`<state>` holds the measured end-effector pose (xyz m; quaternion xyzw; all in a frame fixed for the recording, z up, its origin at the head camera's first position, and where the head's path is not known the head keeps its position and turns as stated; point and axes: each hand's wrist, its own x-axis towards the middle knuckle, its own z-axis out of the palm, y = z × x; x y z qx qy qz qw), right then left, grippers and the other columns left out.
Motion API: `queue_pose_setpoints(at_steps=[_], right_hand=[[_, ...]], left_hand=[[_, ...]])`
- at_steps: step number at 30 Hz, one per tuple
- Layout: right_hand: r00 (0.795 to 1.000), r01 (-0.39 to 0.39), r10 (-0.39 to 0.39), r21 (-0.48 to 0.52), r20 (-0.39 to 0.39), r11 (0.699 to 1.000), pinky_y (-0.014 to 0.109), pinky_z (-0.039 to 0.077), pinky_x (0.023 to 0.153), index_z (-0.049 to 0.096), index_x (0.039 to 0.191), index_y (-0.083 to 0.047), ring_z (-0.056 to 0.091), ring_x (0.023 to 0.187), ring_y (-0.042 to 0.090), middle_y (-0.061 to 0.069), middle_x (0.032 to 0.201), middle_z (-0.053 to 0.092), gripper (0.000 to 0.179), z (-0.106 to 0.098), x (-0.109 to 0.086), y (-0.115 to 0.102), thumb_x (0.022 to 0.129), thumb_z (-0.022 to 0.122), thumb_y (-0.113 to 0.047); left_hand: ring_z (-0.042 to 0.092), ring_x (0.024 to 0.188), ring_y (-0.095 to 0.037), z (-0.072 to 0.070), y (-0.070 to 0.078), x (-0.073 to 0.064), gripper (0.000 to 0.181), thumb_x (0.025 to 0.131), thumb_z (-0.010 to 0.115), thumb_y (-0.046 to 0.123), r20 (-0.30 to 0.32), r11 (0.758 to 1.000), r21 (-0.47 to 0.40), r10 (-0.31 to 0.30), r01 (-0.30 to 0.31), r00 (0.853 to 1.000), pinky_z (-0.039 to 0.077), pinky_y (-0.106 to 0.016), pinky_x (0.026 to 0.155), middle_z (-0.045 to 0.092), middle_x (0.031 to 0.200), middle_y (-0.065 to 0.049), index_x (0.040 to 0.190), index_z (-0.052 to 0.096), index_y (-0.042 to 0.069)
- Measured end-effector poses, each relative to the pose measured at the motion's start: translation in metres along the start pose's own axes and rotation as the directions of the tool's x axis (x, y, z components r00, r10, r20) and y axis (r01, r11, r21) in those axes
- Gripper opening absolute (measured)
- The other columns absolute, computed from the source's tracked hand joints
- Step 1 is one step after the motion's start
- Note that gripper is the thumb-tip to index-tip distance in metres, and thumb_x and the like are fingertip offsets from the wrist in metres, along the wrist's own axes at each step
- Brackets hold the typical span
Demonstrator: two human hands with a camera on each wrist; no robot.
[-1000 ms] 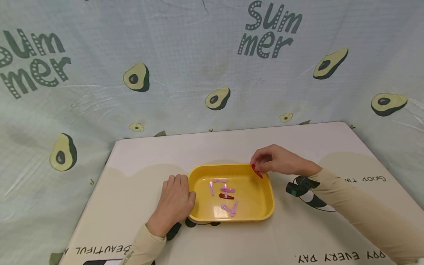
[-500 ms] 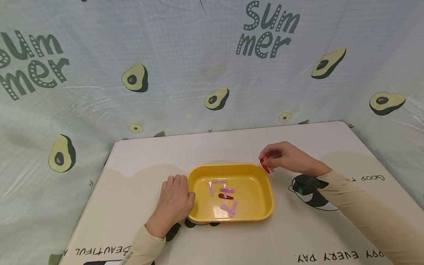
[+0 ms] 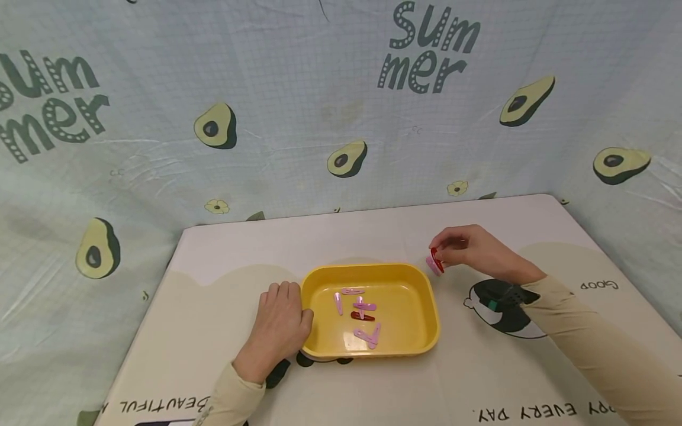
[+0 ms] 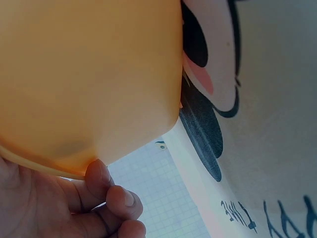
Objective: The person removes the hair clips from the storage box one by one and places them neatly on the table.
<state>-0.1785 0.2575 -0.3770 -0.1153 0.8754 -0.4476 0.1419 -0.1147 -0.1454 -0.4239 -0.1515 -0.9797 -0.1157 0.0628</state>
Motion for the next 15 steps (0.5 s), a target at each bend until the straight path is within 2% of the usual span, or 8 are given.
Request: queue_pose_setpoints(at_steps=[7, 12, 15], right_hand=[[0.998, -0.036, 0.036, 0.013, -0.048, 0.999, 0.031, 0.061, 0.088, 0.068, 0.120, -0.007, 0.069, 0.096, 0.027, 0.010, 0.106, 0.072, 0.027, -0.005, -0.006, 0.009, 0.099, 0.067, -0.024], [0.995, -0.046, 0.047, 0.010, -0.083, 0.999, 0.032, 0.061, 0.089, 0.067, 0.123, -0.006, 0.069, 0.099, 0.021, 0.011, 0.115, 0.071, 0.029, -0.009, -0.009, 0.017, 0.100, 0.066, -0.023], [0.993, -0.052, 0.053, 0.006, -0.102, 0.999, 0.028, 0.061, 0.088, 0.066, 0.125, -0.006, 0.069, 0.100, 0.019, 0.012, 0.119, 0.070, 0.030, -0.010, -0.011, 0.022, 0.100, 0.065, -0.023]], left_hand=[[0.033, 0.078, -0.023, 0.000, 0.000, 0.000, 0.013, 0.090, 0.056, 0.015, -0.011, 1.000, -0.002, 0.007, -0.007, 1.000, 0.025, -0.033, 0.073, 0.037, 0.077, -0.006, 0.090, 0.050, 0.003], [0.033, 0.077, -0.023, 0.000, 0.000, 0.000, 0.014, 0.090, 0.055, 0.015, -0.015, 1.000, 0.004, 0.008, -0.008, 1.000, 0.024, -0.033, 0.073, 0.037, 0.076, -0.005, 0.089, 0.050, 0.003], [0.033, 0.077, -0.023, 0.000, 0.000, -0.001, 0.014, 0.090, 0.056, 0.015, -0.013, 1.000, 0.005, 0.008, -0.008, 1.000, 0.024, -0.033, 0.073, 0.037, 0.076, -0.005, 0.089, 0.050, 0.003]])
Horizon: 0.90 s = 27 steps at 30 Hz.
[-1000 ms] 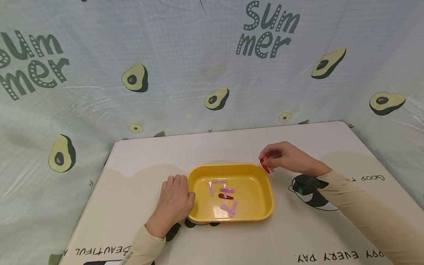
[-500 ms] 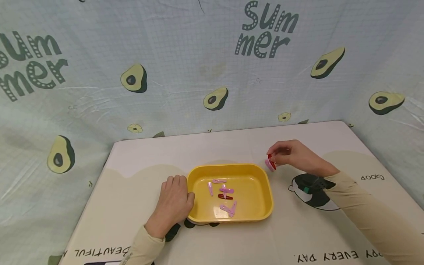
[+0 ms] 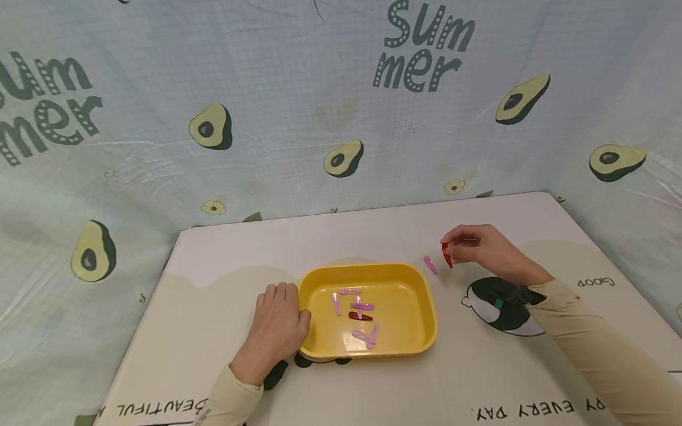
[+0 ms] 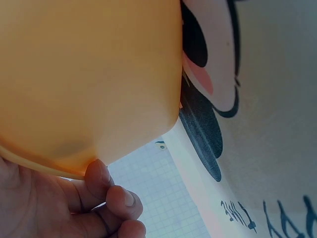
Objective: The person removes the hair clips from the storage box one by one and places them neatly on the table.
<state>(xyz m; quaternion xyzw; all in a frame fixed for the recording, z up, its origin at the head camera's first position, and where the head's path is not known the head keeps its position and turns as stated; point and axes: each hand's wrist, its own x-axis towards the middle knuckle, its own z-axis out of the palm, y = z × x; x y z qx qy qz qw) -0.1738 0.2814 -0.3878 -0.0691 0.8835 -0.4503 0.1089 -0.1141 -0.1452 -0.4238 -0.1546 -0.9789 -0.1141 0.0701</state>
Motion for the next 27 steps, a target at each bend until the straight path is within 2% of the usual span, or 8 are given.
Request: queue_pose_setpoints(at_steps=[6, 12, 20, 27], right_hand=[[1.000, -0.005, 0.005, 0.001, -0.025, 1.000, 0.019, 0.058, 0.086, 0.065, 0.127, -0.005, 0.070, 0.099, 0.017, 0.014, 0.122, 0.068, 0.031, -0.003, -0.002, 0.010, 0.102, 0.063, -0.022], [0.999, -0.017, 0.018, 0.023, -0.049, 1.000, 0.020, 0.059, 0.088, 0.064, 0.128, -0.005, 0.069, 0.101, 0.015, 0.016, 0.125, 0.066, 0.031, -0.004, -0.004, 0.018, 0.102, 0.063, -0.023], [0.996, -0.041, 0.046, 0.064, -0.072, 0.997, 0.018, 0.058, 0.088, 0.062, 0.129, -0.004, 0.068, 0.099, 0.009, 0.018, 0.126, 0.064, 0.036, -0.001, -0.003, 0.029, 0.102, 0.064, -0.026], [0.995, -0.057, 0.062, 0.065, -0.076, 0.996, 0.019, 0.059, 0.087, 0.063, 0.129, -0.005, 0.068, 0.099, 0.010, 0.019, 0.126, 0.064, 0.033, 0.002, -0.002, 0.040, 0.102, 0.063, -0.024]], left_hand=[[0.033, 0.077, -0.023, 0.001, 0.000, -0.001, 0.013, 0.089, 0.056, 0.013, -0.015, 1.000, -0.003, 0.008, -0.008, 1.000, 0.025, -0.033, 0.073, 0.037, 0.076, -0.005, 0.088, 0.049, 0.003], [0.033, 0.076, -0.023, 0.001, -0.001, 0.000, 0.013, 0.089, 0.057, 0.013, -0.027, 1.000, 0.005, 0.017, -0.016, 0.999, 0.025, -0.033, 0.073, 0.037, 0.076, -0.005, 0.087, 0.049, 0.003], [0.033, 0.077, -0.023, 0.001, -0.001, 0.000, 0.013, 0.090, 0.057, 0.013, -0.010, 1.000, -0.002, 0.010, -0.010, 1.000, 0.025, -0.033, 0.072, 0.037, 0.076, -0.006, 0.089, 0.050, 0.003], [0.033, 0.077, -0.023, 0.001, -0.001, 0.001, 0.013, 0.090, 0.056, 0.013, -0.008, 1.000, -0.001, 0.010, -0.010, 1.000, 0.025, -0.033, 0.072, 0.037, 0.077, -0.005, 0.089, 0.050, 0.002]])
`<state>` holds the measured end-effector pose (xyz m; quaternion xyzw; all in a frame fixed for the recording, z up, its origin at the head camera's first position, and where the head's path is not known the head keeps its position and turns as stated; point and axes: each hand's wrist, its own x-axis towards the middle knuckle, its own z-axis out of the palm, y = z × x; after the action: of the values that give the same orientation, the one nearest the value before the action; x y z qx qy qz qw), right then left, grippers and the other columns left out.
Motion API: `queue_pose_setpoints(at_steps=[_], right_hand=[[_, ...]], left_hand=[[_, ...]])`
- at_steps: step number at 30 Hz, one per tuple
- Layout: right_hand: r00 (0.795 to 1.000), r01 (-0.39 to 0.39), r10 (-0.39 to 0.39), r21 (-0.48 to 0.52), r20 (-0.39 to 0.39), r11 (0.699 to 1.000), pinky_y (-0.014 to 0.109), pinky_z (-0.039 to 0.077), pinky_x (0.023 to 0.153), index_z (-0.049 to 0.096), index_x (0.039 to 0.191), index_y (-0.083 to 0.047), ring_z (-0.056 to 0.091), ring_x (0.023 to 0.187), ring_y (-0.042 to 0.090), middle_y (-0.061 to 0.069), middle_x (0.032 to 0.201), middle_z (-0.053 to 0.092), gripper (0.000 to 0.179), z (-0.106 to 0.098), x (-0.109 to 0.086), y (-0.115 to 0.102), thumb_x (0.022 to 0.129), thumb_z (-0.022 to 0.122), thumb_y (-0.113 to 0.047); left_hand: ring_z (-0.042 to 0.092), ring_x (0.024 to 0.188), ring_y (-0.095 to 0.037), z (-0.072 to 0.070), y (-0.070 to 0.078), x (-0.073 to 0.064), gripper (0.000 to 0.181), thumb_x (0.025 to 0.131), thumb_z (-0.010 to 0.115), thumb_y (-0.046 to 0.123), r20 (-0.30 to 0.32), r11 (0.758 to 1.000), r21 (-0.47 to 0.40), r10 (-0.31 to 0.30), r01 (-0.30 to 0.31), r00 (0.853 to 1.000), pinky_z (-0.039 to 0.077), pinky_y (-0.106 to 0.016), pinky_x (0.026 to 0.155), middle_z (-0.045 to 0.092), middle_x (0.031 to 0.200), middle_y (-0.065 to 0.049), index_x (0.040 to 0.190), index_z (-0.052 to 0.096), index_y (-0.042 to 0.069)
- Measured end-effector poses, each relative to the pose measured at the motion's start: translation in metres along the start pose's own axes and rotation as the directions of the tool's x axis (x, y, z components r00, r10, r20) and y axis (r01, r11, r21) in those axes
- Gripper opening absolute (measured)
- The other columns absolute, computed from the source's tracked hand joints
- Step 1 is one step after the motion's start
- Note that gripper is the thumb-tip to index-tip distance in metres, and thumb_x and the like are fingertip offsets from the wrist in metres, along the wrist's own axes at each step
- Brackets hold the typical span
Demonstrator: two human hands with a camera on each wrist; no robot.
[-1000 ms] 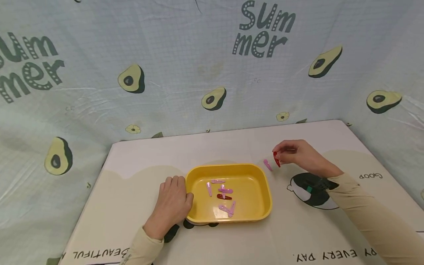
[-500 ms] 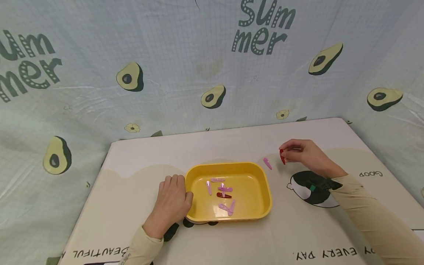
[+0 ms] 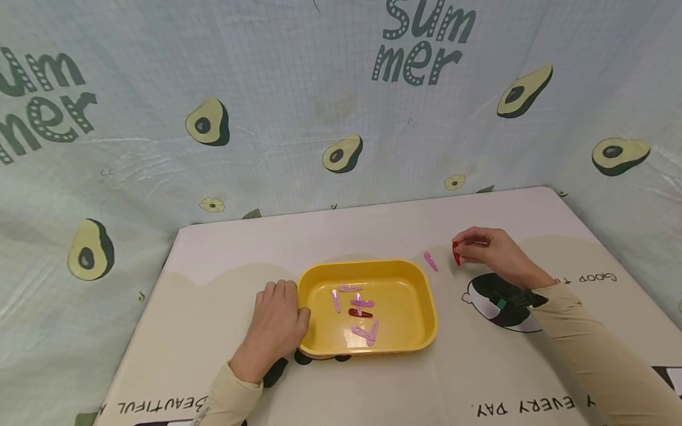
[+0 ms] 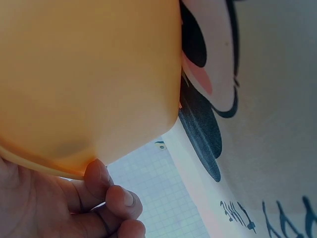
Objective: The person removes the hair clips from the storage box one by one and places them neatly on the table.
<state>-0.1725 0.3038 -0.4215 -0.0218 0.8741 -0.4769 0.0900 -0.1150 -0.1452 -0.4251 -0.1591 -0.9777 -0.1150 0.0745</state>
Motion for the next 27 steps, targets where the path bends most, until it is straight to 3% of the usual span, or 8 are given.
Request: queue_pose_setpoints(at_steps=[17, 27], right_hand=[[1.000, -0.001, 0.000, 0.034, 0.008, 0.999, 0.015, 0.057, 0.086, 0.064, 0.127, -0.004, 0.068, 0.096, 0.008, 0.015, 0.121, 0.068, 0.034, 0.010, 0.007, 0.011, 0.101, 0.065, -0.026], [0.999, -0.040, 0.039, 0.045, 0.027, 0.998, 0.014, 0.057, 0.085, 0.063, 0.127, -0.004, 0.068, 0.096, 0.011, 0.019, 0.125, 0.071, 0.036, 0.017, 0.016, 0.012, 0.100, 0.066, -0.028]], left_hand=[[0.033, 0.076, -0.023, 0.001, 0.000, 0.001, 0.012, 0.090, 0.056, 0.013, -0.007, 1.000, -0.003, -0.002, 0.002, 1.000, 0.024, -0.033, 0.072, 0.036, 0.075, -0.005, 0.088, 0.050, 0.003], [0.032, 0.075, -0.023, 0.001, 0.000, 0.001, 0.012, 0.089, 0.056, 0.013, -0.002, 1.000, -0.002, -0.001, 0.001, 1.000, 0.024, -0.032, 0.071, 0.036, 0.075, -0.005, 0.088, 0.050, 0.002]])
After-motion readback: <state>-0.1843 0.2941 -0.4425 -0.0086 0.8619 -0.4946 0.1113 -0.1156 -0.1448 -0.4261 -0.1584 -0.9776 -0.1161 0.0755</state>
